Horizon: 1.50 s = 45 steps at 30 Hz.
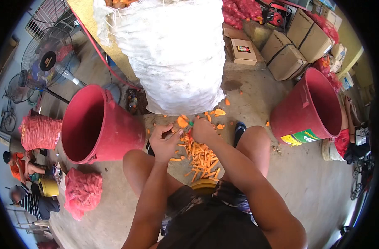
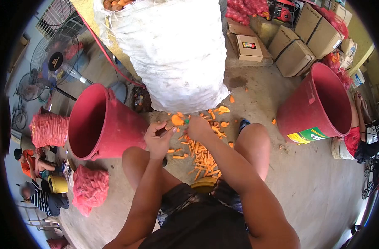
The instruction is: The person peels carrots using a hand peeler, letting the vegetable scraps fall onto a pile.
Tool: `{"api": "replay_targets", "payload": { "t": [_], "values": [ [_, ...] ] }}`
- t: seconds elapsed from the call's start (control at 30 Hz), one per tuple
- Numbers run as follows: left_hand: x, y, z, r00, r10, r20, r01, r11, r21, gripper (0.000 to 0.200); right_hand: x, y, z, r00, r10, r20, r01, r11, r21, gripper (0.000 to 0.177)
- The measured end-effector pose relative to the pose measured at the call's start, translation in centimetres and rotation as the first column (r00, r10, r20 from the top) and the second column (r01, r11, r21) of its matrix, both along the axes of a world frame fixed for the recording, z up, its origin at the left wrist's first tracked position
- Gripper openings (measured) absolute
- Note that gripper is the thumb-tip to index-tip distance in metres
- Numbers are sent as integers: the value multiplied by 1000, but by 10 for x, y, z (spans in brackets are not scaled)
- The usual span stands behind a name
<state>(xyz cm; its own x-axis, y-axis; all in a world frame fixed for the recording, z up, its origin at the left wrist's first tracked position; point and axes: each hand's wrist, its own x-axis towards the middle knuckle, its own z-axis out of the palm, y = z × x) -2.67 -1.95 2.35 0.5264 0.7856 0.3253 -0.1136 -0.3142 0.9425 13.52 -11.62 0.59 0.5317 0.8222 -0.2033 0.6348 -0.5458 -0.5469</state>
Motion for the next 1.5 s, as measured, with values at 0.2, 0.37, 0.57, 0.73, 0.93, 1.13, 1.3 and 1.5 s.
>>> {"api": "replay_targets", "payload": {
  "t": [0.2, 0.37, 0.57, 0.73, 0.93, 1.13, 1.3, 1.5],
  "values": [
    [-10, 11, 11, 998, 17, -65, -15, 1000, 23, 30, 30, 3, -31, 994, -49, -98, 22, 964, -264, 32],
    [-2, 9, 7, 997, 44, -64, -32, 983, 182, 31, -17, -5, 32, 1000, 31, 3, -31, 994, 103, 31],
    [-2, 4, 10, 995, -8, -100, 33, 967, 252, 31, 29, -4, -8, 990, 50, -131, -82, 963, -258, 26],
    [-14, 23, 2, 977, -210, 29, 211, 951, -227, 40, 35, -2, -40, 999, 43, 16, -36, 954, -297, 26],
    [0, 40, 12, 832, -16, 555, 440, 629, -641, 45, 40, -13, 25, 946, 14, -324, -59, 990, -131, 38],
    [6, 57, -21, 862, -79, 500, 480, 444, -757, 43, 49, -24, 66, 919, 33, -394, 48, 980, 195, 47],
    [22, 41, -17, 971, -190, 148, 236, 629, -740, 44, 29, -24, 75, 908, 144, -395, -14, 949, 314, 49],
    [19, 15, -2, 928, -372, 25, 281, 654, -702, 44, 32, -22, 56, 929, 119, -351, 46, 903, 427, 55]
  ]
}}
